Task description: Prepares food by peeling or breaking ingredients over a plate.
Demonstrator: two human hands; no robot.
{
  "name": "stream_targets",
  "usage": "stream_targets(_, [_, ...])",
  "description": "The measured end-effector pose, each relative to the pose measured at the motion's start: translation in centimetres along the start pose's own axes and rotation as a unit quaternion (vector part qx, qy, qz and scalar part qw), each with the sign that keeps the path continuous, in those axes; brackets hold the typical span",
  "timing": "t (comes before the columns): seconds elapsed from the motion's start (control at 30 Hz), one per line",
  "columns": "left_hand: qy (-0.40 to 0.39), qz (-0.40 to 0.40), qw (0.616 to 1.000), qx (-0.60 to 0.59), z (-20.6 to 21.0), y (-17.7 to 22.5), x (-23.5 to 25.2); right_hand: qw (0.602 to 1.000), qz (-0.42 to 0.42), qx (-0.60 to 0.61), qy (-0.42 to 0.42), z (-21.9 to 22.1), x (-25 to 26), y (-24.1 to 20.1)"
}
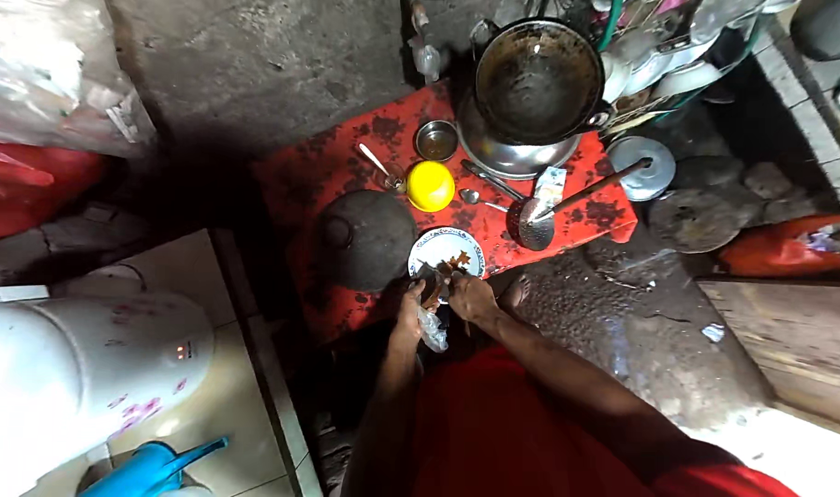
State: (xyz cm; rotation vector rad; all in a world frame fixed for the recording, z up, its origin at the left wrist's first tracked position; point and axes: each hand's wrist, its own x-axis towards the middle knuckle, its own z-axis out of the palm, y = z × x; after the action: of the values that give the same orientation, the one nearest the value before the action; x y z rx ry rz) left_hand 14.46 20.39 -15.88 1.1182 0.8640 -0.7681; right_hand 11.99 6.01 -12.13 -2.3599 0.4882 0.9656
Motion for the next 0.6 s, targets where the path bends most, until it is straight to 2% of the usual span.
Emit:
stream_targets(0.17, [-0.065, -0.034, 0.997, -0.012, 0.4, -0.1, -0.9, 0.999, 0.027, 0.037, 0.002, -0.3, 1.4, 2.2])
stream_targets(0.4, [-0.022, -0.021, 0.999, -0.021, -0.6, 0.7, 0.5, 0.999, -0.031, 0.025, -0.019, -1.5, -5.2, 1.6])
stream_targets(0.6, [-0.031, -0.013, 0.999, -0.013, -0.2, 0.3, 0.7, 1.000, -0.010, -0.026, 0.004, -0.7, -4.9, 1.3])
